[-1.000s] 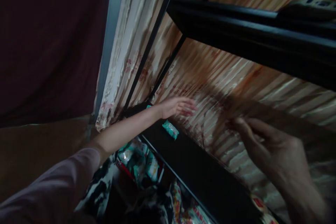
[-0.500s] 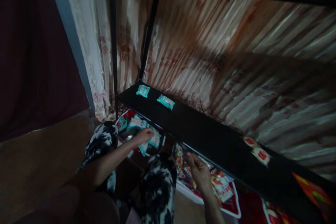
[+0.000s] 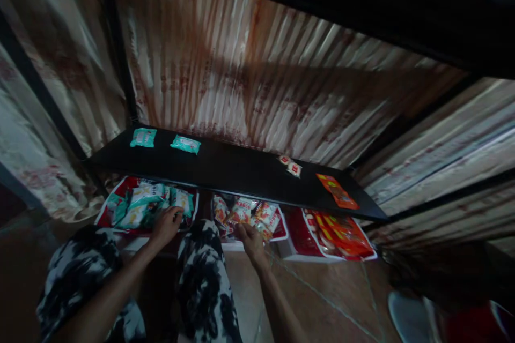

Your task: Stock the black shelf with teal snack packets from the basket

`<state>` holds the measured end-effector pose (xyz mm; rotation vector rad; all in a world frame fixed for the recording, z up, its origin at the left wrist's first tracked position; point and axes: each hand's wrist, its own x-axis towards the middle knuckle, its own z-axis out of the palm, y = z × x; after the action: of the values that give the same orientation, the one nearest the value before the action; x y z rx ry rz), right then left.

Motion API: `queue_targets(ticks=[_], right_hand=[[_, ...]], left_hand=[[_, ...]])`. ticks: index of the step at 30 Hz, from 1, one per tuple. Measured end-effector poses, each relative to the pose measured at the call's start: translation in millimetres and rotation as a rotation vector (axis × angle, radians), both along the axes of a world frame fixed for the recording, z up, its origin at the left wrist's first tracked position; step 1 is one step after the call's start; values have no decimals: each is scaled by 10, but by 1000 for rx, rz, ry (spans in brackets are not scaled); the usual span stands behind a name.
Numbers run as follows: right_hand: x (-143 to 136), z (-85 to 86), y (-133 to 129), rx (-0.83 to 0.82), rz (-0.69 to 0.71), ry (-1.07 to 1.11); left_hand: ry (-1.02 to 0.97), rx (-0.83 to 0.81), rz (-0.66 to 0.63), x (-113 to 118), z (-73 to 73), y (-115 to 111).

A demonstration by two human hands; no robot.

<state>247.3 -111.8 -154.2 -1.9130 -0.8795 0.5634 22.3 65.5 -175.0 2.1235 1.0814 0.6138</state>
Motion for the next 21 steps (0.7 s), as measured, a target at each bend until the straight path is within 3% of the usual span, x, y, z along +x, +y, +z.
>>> queue_targets(ticks=[5,10,16,21], right_hand=[[190,-75,-229,-17,57,-33],[359,-144,-280,-8,132,-47],[350,-180,-481,51,170,-29],[411,-380,-896,11,187,56]], left_hand=[[-121,-99,142,32,-11,-163],[-96,-139,328,-7,-98,-421],[-68,-124,354,100,-92,-803],[-110,-156,425,165,-153,-1170]])
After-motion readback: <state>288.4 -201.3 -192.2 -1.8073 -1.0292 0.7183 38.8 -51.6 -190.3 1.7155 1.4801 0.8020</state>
